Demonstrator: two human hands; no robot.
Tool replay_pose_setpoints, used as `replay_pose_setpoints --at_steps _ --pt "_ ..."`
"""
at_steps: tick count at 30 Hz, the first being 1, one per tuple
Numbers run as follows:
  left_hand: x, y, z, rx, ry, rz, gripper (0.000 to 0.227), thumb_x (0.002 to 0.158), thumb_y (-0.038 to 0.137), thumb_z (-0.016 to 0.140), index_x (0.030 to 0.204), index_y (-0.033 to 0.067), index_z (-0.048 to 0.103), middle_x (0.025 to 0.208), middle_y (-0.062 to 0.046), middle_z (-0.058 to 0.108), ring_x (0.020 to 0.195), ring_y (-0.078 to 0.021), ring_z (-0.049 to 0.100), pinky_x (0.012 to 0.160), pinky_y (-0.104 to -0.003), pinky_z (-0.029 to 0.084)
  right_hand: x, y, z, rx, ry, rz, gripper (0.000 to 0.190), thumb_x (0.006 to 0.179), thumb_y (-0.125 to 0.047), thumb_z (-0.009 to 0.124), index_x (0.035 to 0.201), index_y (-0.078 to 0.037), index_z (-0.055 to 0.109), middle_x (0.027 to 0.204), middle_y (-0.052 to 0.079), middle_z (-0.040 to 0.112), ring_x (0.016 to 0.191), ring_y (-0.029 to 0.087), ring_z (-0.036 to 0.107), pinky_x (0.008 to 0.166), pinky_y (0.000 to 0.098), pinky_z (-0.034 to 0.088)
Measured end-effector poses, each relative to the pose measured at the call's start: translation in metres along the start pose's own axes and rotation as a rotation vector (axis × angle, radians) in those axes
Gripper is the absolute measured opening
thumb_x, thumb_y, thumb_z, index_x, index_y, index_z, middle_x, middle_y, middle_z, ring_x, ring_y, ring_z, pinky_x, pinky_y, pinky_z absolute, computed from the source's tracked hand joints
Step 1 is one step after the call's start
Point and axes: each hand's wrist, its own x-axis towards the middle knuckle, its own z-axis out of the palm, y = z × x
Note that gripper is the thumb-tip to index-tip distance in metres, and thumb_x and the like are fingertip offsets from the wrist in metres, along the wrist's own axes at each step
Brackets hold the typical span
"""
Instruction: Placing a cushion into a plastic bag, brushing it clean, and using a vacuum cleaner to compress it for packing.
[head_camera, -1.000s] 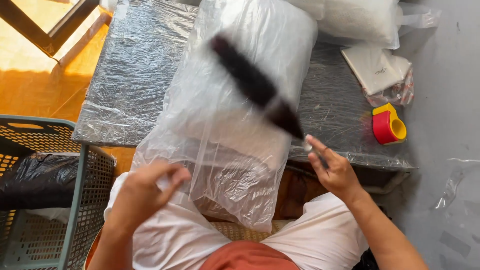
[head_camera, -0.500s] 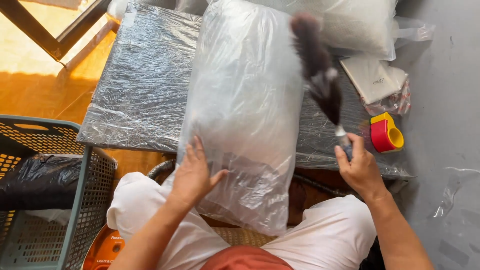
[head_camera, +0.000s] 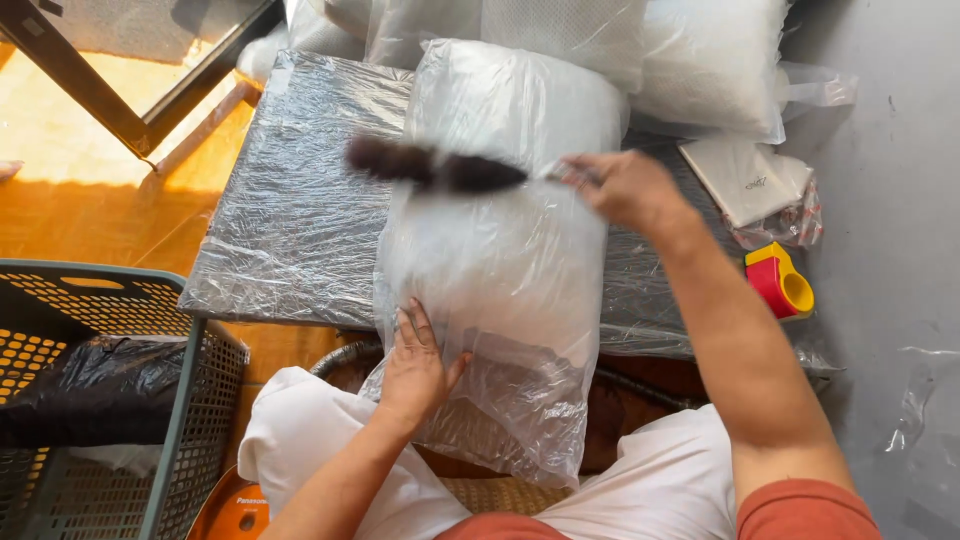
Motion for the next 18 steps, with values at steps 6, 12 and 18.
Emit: replay_pose_setpoints --at_steps 6,12,18 --pt "0.001 -0.014 -0.007 -0.103 -0.137 0.008 0.123 0.083 0.063 0.069 0.160 -0.0074 0.003 0.148 -0.041 0.033 0.127 -0.0513 0.053 0.095 -0.054 0.054 0.043 0.137 0.040 -0.313 0.506 0.139 0.036 0.113 -0.043 0.046 0.139 -0.025 0.063 0.089 0.018 0.074 0.083 0.039 0.076 0.067 0.0525 0.058" --pt "0.006 -0.017 -0.098 -0.473 -0.247 -0.211 0.106 0.083 0.080 0.051 0.161 0.0130 0.024 0.147 -0.028 0.043 0.115 -0.0592 0.059 0.100 -0.065 0.047 -0.107 0.104 0.089 -0.046 0.181 -0.123 0.037 0.101 -0.052 0.050 0.122 -0.021 0.058 0.077 0.026 0.072 0.081 0.043 0.074 0.077 0.0553 0.057" --pt "0.030 -0.059 -0.092 -0.745 0.098 -0.451 0.066 0.102 0.072 0.024 0.141 0.0233 0.044 0.133 -0.015 0.062 0.126 -0.0390 0.057 0.108 -0.051 0.041 -0.226 0.091 0.108 0.102 -0.001 -0.370 0.028 0.090 -0.043 0.068 0.110 -0.023 0.072 0.080 0.008 0.078 0.072 0.029 0.078 0.062 0.0425 0.063"
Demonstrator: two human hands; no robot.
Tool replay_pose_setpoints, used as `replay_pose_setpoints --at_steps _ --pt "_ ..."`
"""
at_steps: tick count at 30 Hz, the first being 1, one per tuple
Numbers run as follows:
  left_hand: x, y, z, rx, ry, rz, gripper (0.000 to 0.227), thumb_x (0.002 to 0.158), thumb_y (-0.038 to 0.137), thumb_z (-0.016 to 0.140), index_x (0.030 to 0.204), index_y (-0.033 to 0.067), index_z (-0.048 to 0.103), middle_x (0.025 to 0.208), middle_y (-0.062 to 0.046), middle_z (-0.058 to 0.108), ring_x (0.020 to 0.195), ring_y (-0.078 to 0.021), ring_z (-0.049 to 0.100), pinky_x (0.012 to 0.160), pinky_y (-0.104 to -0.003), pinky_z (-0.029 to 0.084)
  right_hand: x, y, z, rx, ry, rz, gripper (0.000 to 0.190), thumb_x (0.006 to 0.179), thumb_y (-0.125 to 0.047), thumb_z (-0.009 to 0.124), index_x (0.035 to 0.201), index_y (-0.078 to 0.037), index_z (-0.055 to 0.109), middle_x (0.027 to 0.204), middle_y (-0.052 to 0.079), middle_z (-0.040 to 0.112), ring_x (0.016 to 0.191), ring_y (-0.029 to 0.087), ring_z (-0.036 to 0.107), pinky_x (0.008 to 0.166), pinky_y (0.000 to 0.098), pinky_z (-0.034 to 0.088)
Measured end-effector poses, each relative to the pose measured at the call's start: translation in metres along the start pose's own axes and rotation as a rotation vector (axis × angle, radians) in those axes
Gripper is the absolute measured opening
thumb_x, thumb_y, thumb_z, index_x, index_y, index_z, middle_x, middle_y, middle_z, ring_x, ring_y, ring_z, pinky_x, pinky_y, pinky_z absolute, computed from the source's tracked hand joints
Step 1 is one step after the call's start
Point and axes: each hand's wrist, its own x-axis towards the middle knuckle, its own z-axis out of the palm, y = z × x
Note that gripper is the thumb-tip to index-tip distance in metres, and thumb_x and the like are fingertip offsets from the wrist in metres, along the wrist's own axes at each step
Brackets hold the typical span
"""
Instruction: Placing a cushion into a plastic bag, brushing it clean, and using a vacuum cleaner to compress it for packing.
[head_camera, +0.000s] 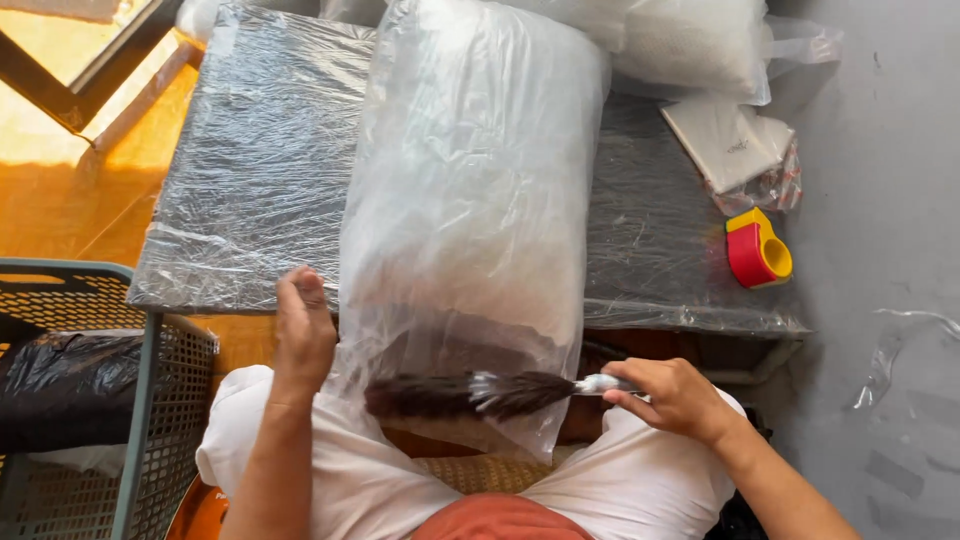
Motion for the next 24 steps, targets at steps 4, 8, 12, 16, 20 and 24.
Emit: replay_pose_setpoints --at_steps 4,8,12,16,20,24 --pt "0.013 0.010 0.001 -0.078 -0.040 0.027 0.075 0.098 0.081 0.025 0.141 0.0244 0.047 0.130 -0.009 0.065 0.123 -0.0338 0.061 0.103 -0.050 0.045 -0.026 0.031 0.012 0.195 0.205 0.285 0.033 0.087 -0.047 0.065 0.114 -0.031 0.075 0.071 0.011 0.074 0.067 0.033 0.074 0.058 0.0458 0.058" --pt "0.004 0.045 -0.002 -0.059 -0.060 0.119 0.070 0.106 0.065 0.039 0.141 0.0048 0.045 0.135 -0.028 0.058 0.130 -0.0478 0.050 0.111 -0.059 0.035 -0.020 0.017 0.002 0.082 0.100 0.165 0.028 0.088 -0.045 0.071 0.109 -0.027 0.074 0.074 0.008 0.076 0.071 0.030 0.076 0.063 0.0411 0.061" --pt "0.020 0.049 -0.006 -0.037 -0.056 0.239 0.068 0.111 0.056 0.046 0.139 -0.0062 0.045 0.133 -0.037 0.053 0.131 -0.0541 0.046 0.109 -0.063 0.032 -0.029 0.040 0.010 0.244 0.206 0.228 0.026 0.082 -0.037 0.079 0.104 -0.025 0.078 0.075 0.009 0.078 0.076 0.034 0.077 0.067 0.0421 0.061" --pt "0.033 0.055 -0.008 -0.019 -0.096 0.242 0.074 0.110 0.061 0.047 0.142 -0.0064 0.043 0.136 -0.036 0.050 0.133 -0.0528 0.046 0.108 -0.065 0.033 -0.039 0.115 0.024 0.181 0.501 0.589 0.022 0.106 -0.041 0.057 0.118 -0.026 0.069 0.086 0.008 0.075 0.089 0.031 0.073 0.083 0.0470 0.055" --pt "0.039 0.061 -0.001 -0.048 -0.112 0.224 0.073 0.110 0.061 0.053 0.139 -0.0065 0.047 0.135 -0.034 0.054 0.133 -0.0489 0.048 0.108 -0.059 0.036 -0.045 0.170 0.023 0.058 0.477 1.004 0.040 0.109 -0.044 0.051 0.139 -0.019 0.059 0.112 0.025 0.072 0.106 0.044 0.068 0.088 0.0546 0.053" --pt "0.049 0.039 0.012 -0.051 -0.149 0.174 0.076 0.111 0.059 0.053 0.139 -0.0118 0.046 0.135 -0.039 0.052 0.133 -0.0520 0.046 0.108 -0.061 0.036 -0.057 0.219 0.037 0.045 0.384 1.017 0.049 0.103 -0.034 0.054 0.149 -0.019 0.055 0.127 0.026 0.064 0.117 0.046 0.063 0.097 0.0536 0.052"
